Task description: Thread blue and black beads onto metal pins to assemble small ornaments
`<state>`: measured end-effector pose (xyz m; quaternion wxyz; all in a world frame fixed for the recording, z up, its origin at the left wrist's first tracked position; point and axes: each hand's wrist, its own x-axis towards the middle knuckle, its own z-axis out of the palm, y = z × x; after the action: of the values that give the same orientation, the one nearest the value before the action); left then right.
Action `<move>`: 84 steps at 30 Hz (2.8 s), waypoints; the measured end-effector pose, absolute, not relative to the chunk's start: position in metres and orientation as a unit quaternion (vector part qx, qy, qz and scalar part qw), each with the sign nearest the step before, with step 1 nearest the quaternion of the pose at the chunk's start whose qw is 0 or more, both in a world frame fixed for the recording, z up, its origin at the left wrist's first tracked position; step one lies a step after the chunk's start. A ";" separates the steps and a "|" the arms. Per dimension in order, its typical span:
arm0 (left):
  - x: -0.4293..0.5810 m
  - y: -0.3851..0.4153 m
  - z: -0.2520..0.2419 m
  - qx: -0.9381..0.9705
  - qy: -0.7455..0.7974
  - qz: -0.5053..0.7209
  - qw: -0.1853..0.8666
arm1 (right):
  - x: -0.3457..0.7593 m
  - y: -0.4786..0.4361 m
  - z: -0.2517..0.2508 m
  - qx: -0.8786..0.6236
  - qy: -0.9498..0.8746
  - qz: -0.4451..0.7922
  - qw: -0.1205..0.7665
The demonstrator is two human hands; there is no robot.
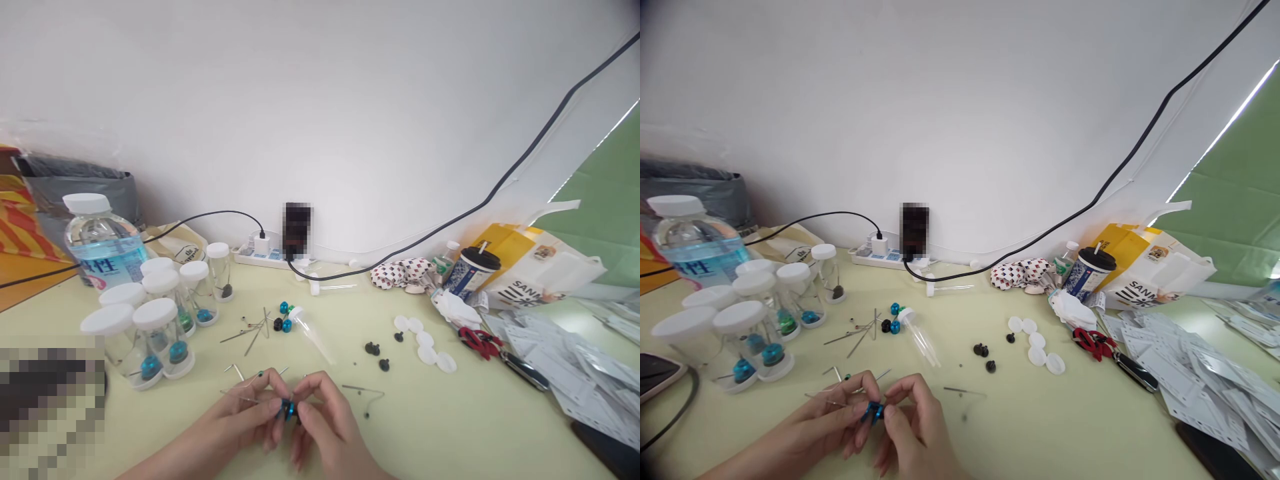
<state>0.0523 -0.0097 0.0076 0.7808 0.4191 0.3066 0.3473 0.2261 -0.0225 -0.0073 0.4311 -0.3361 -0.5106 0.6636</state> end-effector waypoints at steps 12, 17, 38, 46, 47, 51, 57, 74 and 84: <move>0.053 -0.011 0.007 0.420 0.306 0.361 0.774 | 0.226 -0.024 -0.008 -0.354 -0.498 0.666 0.428; 0.053 -0.010 0.004 0.421 0.306 0.366 0.772 | 0.226 -0.022 -0.007 -0.348 -0.509 0.666 0.419; 0.054 -0.011 0.005 0.436 0.301 0.365 0.766 | 0.224 -0.021 -0.006 -0.321 -0.520 0.668 0.424; 0.054 -0.010 0.006 0.418 0.308 0.362 0.774 | 0.226 -0.025 -0.005 -0.352 -0.508 0.669 0.412; 0.054 -0.010 0.006 0.417 0.305 0.365 0.775 | 0.226 -0.025 -0.005 -0.353 -0.507 0.667 0.417; 0.054 -0.011 0.007 0.417 0.300 0.362 0.778 | 0.226 -0.024 -0.009 -0.357 -0.507 0.660 0.424; 0.053 -0.009 0.008 0.426 0.307 0.348 0.777 | 0.226 -0.023 -0.005 -0.346 -0.518 0.664 0.414; 0.054 -0.009 0.003 0.448 0.288 0.359 0.766 | 0.225 -0.023 -0.004 -0.327 -0.521 0.671 0.413; 0.053 -0.009 0.007 0.415 0.300 0.358 0.781 | 0.226 -0.025 -0.011 -0.356 -0.495 0.663 0.435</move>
<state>0.0534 -0.0089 0.0072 0.7807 0.4152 0.2996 0.3581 0.2256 -0.0251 -0.0109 0.4347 -0.3559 -0.4945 0.6632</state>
